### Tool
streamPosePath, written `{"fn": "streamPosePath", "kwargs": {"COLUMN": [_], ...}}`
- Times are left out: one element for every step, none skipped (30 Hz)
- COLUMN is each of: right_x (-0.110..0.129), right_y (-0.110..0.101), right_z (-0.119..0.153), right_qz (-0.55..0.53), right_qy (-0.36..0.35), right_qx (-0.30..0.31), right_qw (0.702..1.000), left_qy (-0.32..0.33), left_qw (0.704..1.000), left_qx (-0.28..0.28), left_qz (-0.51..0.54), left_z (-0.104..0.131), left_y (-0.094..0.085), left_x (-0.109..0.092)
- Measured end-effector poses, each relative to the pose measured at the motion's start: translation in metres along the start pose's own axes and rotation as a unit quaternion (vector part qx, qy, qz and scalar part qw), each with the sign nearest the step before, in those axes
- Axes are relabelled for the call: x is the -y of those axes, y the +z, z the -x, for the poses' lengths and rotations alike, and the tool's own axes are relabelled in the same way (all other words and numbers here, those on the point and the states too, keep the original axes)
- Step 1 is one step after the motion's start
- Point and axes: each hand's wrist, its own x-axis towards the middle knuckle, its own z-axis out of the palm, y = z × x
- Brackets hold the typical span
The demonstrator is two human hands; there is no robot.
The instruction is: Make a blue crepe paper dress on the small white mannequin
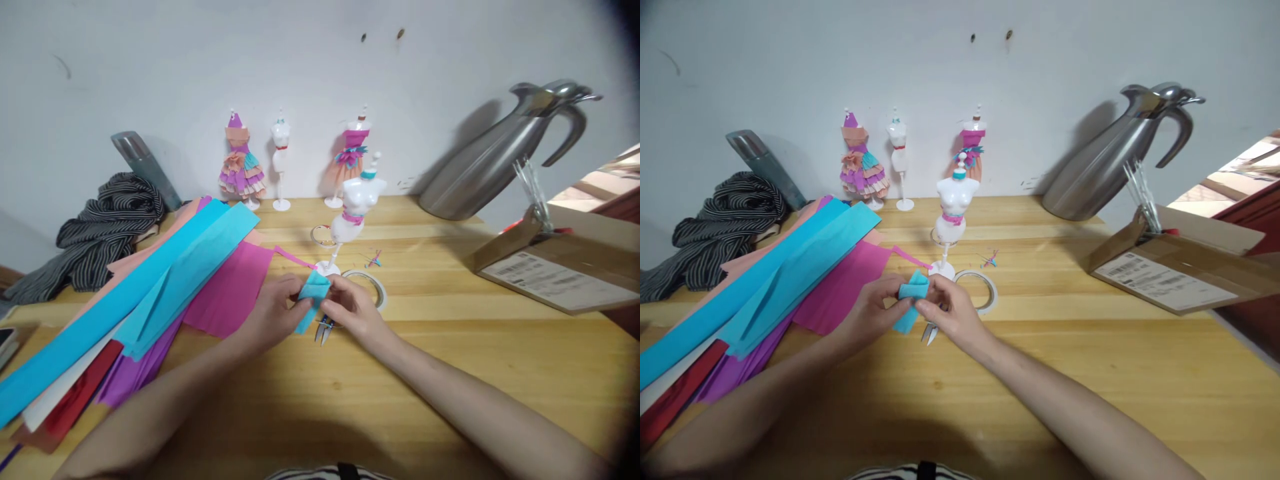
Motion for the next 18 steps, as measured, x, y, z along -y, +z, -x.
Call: {"fn": "streamPosePath", "kwargs": {"right_x": [-0.0008,-0.002,-0.0033,-0.0047,-0.0059,-0.0068,-0.0075,-0.0079,-0.0081,-0.008,-0.0078,-0.0075,-0.007,-0.0064,-0.0057,-0.005,-0.0043,-0.0036], "right_y": [0.0017,0.0033,0.0046,0.0056,0.0063,0.0067,0.0069,0.0071,0.0074,0.0078,0.0083,0.0088,0.0093,0.0096,0.0097,0.0095,0.009,0.0083], "right_z": [-0.0002,-0.0005,-0.0008,-0.0011,-0.0013,-0.0015,-0.0017,-0.0019,-0.002,-0.002,-0.0019,-0.0018,-0.0016,-0.0014,-0.0013,-0.0011,-0.0011,-0.0011], "right_qz": [0.007,0.014,0.018,0.02,0.021,0.02,0.02,0.019,0.018,0.016,0.014,0.012,0.009,0.005,0.001,-0.005,-0.012,-0.019], "right_qy": [0.012,0.024,0.036,0.044,0.049,0.049,0.047,0.044,0.042,0.039,0.038,0.038,0.039,0.039,0.038,0.038,0.039,0.043], "right_qx": [-0.006,-0.014,-0.021,-0.029,-0.038,-0.045,-0.053,-0.06,-0.065,-0.069,-0.07,-0.07,-0.07,-0.071,-0.074,-0.079,-0.083,-0.086], "right_qw": [1.0,1.0,0.999,0.998,0.998,0.998,0.997,0.997,0.997,0.997,0.997,0.997,0.997,0.997,0.997,0.996,0.996,0.995], "left_qy": [0.006,0.009,0.009,0.007,0.004,0.0,-0.005,-0.012,-0.019,-0.025,-0.032,-0.038,-0.045,-0.051,-0.055,-0.06,-0.064,-0.07], "left_qw": [1.0,0.999,0.998,0.997,0.996,0.996,0.996,0.995,0.995,0.994,0.993,0.992,0.991,0.99,0.989,0.99,0.992,0.994], "left_qx": [0.002,0.006,0.012,0.018,0.024,0.028,0.031,0.032,0.031,0.029,0.026,0.021,0.016,0.012,0.011,0.01,0.004,-0.004], "left_qz": [-0.024,-0.045,-0.062,-0.075,-0.082,-0.086,-0.087,-0.089,-0.093,-0.098,-0.106,-0.116,-0.126,-0.133,-0.133,-0.127,-0.112,-0.087], "left_z": [0.0005,0.0011,0.0016,0.002,0.0023,0.0026,0.0028,0.0029,0.003,0.0032,0.0034,0.0036,0.0037,0.0038,0.0037,0.0033,0.0027,0.0017], "left_y": [0.001,0.002,0.0029,0.0036,0.0041,0.0045,0.0048,0.0051,0.0055,0.006,0.0065,0.007,0.0072,0.0071,0.0064,0.005,0.0032,0.0009], "left_x": [-0.001,-0.0016,-0.0019,-0.0019,-0.0018,-0.0017,-0.0017,-0.0021,-0.0026,-0.0034,-0.0044,-0.0054,-0.0064,-0.0074,-0.0083,-0.0091,-0.0097,-0.0103]}}
